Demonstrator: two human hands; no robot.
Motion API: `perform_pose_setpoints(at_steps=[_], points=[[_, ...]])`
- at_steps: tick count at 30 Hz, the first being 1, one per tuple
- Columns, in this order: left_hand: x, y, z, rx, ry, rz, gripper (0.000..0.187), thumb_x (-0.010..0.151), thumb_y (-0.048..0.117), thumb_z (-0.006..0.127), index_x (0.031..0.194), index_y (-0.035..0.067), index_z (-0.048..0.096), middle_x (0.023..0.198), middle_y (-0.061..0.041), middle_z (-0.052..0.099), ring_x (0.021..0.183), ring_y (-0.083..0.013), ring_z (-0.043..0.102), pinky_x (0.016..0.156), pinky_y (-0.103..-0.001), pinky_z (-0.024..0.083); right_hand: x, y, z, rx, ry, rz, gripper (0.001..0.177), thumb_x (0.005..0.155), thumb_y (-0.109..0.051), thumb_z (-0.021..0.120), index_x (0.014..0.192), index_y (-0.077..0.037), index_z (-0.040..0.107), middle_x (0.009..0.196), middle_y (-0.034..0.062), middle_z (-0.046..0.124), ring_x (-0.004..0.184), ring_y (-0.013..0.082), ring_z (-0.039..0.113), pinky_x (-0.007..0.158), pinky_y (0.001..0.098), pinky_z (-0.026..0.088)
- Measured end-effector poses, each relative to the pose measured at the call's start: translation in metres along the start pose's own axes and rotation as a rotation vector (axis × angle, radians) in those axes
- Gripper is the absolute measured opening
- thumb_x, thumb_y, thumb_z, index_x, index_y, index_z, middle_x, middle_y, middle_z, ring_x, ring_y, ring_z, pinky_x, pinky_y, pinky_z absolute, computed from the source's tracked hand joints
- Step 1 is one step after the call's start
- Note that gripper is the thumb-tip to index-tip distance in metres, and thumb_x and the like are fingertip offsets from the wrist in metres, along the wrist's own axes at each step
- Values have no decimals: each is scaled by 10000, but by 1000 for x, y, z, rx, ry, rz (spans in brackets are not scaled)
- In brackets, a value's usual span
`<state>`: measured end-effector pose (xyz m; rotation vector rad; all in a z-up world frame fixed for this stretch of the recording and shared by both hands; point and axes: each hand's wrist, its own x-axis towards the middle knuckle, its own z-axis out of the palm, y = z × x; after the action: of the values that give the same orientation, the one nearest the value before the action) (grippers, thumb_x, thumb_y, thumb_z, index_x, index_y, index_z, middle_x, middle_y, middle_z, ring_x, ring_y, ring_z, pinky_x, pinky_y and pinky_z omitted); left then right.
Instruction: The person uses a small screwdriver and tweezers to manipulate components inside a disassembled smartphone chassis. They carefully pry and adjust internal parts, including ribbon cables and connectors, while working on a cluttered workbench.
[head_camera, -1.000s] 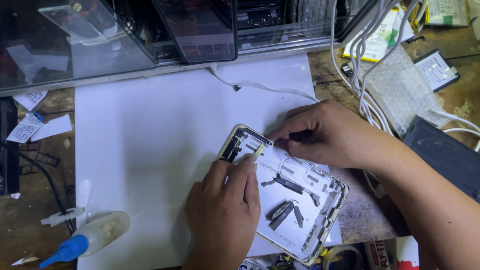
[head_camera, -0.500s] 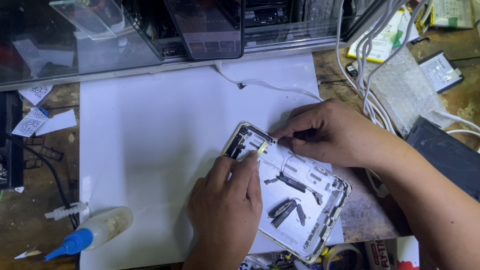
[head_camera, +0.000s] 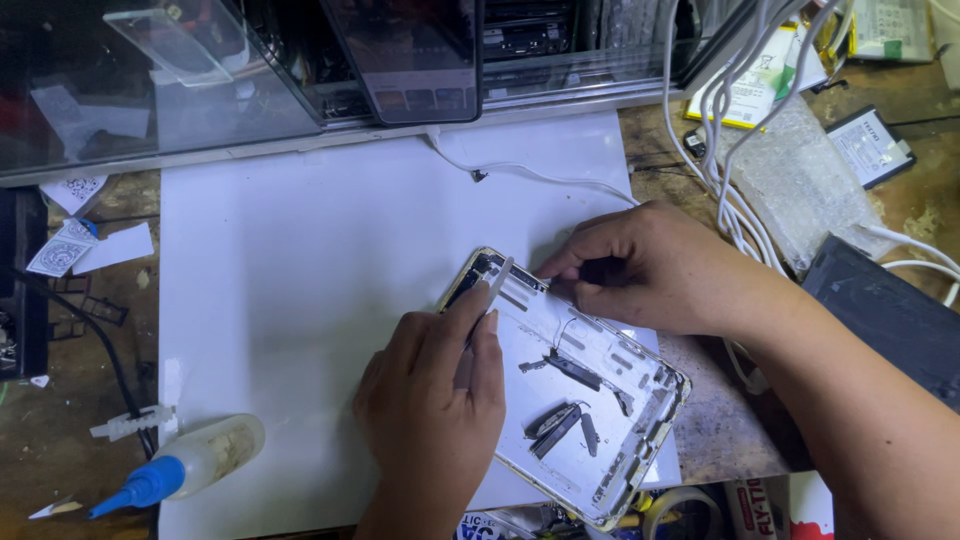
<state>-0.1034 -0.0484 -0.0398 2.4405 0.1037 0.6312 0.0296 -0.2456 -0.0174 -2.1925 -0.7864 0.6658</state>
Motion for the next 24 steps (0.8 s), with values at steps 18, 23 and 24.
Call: perform_pose_setpoints(at_steps=[18, 23, 24], points=[[8, 11, -10, 183, -344, -30, 288, 845, 257, 731, 1125, 224, 790, 827, -25, 654, 575, -265, 638, 541, -431, 504, -1, -13, -3, -42, 12, 52, 369, 751, -158, 748, 1116, -184, 799, 738, -3, 747, 603, 144, 687, 598, 297, 556], [15, 11, -15, 252, -409, 47, 360, 801, 236, 730, 1158, 223, 776, 785, -24, 620, 734, -242, 662, 577, -438, 492, -1, -11, -2, -48, 35, -35, 305, 765, -151, 753, 1067, -145, 795, 758, 10, 749, 645, 142, 707, 630, 295, 562], [16, 12, -16, 270, -419, 52, 414, 771, 234, 733, 1183, 229, 776, 801, -25, 617, 760, -247, 662, 581, -440, 494, -1, -9, -2, -57, 37, -41, 308, 765, -148, 752, 1069, -144, 795, 762, 12, 751, 648, 144, 709, 631, 296, 562]])
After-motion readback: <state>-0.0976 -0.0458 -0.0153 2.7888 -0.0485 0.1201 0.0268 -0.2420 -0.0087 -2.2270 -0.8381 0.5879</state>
